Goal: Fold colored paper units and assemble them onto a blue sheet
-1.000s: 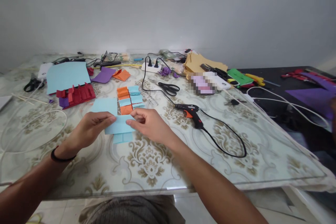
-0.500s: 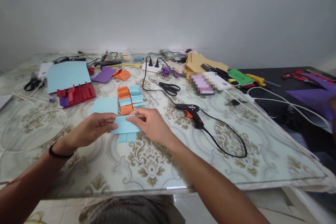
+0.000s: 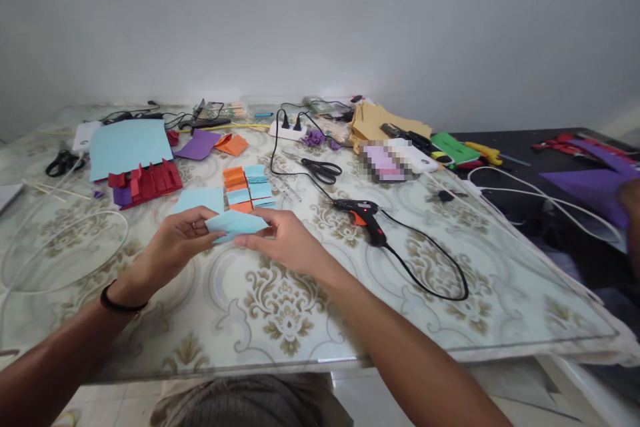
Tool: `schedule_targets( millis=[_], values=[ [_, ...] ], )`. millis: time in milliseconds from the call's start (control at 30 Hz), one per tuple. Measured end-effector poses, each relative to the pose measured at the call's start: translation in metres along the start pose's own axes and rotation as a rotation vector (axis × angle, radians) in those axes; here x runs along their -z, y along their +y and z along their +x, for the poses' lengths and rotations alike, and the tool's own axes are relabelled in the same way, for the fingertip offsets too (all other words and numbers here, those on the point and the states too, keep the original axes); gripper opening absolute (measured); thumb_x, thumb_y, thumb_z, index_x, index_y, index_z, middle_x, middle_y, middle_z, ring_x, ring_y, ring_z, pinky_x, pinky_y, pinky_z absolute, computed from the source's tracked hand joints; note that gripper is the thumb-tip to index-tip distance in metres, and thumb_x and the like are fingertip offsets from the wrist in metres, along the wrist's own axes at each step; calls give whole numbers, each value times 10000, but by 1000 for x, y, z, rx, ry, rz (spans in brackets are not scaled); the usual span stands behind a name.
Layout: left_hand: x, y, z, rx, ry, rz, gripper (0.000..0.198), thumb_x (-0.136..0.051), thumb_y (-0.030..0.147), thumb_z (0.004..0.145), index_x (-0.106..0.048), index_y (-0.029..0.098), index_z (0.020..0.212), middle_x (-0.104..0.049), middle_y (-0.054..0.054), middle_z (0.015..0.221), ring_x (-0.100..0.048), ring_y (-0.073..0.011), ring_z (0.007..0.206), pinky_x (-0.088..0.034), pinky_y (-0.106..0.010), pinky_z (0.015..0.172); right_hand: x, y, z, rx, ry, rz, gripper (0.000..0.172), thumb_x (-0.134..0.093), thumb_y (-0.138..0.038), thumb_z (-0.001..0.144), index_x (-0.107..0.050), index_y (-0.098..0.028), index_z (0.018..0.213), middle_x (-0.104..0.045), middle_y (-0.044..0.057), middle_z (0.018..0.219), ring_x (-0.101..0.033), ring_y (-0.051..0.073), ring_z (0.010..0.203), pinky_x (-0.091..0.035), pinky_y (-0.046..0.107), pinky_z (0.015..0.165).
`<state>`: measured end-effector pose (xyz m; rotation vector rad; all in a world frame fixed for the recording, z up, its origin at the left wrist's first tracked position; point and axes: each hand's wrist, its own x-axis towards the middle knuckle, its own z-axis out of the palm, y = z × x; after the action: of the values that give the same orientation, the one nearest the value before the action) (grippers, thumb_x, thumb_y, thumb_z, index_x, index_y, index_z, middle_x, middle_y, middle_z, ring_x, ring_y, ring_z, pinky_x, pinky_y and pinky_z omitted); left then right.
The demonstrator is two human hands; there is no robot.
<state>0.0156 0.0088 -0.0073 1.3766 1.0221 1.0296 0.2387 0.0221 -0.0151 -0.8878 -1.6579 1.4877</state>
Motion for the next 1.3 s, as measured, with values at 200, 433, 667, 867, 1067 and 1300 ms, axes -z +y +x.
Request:
schedule_targets(
  millis=[200,433,667,867,1067,1300],
  values=[
    [1,8,-3,23,-202,-18,177,-829,291,823,-748,155,902,-755,-41,856,-686,-155,781,-539,-249,718,-1,-1,-1,-3,139,-91,341,-799,-493,812,-708,-166,778,-708,42,756,-651,188,713,-540,328,705],
    [0,4,-4,111,-100,86,211,-828,361,824,-752,164,836,-760,-25,753,-697,-169,694,-538,-256,650,-5,-1,-3,-24,148,-238,369,-769,-488,836,-644,-179,676,-652,12,660,-585,152,607,-452,280,580],
    [-1,3,-4,64,-102,161,296,-793,394,848,-663,159,721,-588,32,610,-495,-94,544,-352,-210,503,-8,0,-3,-25,141,-216,487,-745,-590,860,-633,-179,624,-672,19,610,-550,126,546,-393,258,540],
    [4,-6,-5,-20,-4,365,368,-704,449,923,-633,160,707,-454,53,587,-374,-88,549,-262,-232,510,-14,5,-2,-41,105,-149,480,-778,-603,830,-622,-185,651,-671,10,638,-615,138,578,-470,256,569],
    [1,-6,-3,116,-109,140,251,-795,407,836,-704,174,852,-712,-12,744,-656,-170,682,-504,-267,647,-14,7,-1,-97,115,-128,458,-792,-592,816,-608,-193,686,-664,1,624,-637,149,570,-504,274,582],
    [-3,-2,-4,133,-78,50,285,-847,374,779,-725,168,931,-780,-47,804,-753,-239,804,-576,-315,728,-13,5,1,-99,115,-57,444,-822,-572,787,-602,-194,707,-658,-11,653,-647,145,574,-504,273,597]
  ],
)
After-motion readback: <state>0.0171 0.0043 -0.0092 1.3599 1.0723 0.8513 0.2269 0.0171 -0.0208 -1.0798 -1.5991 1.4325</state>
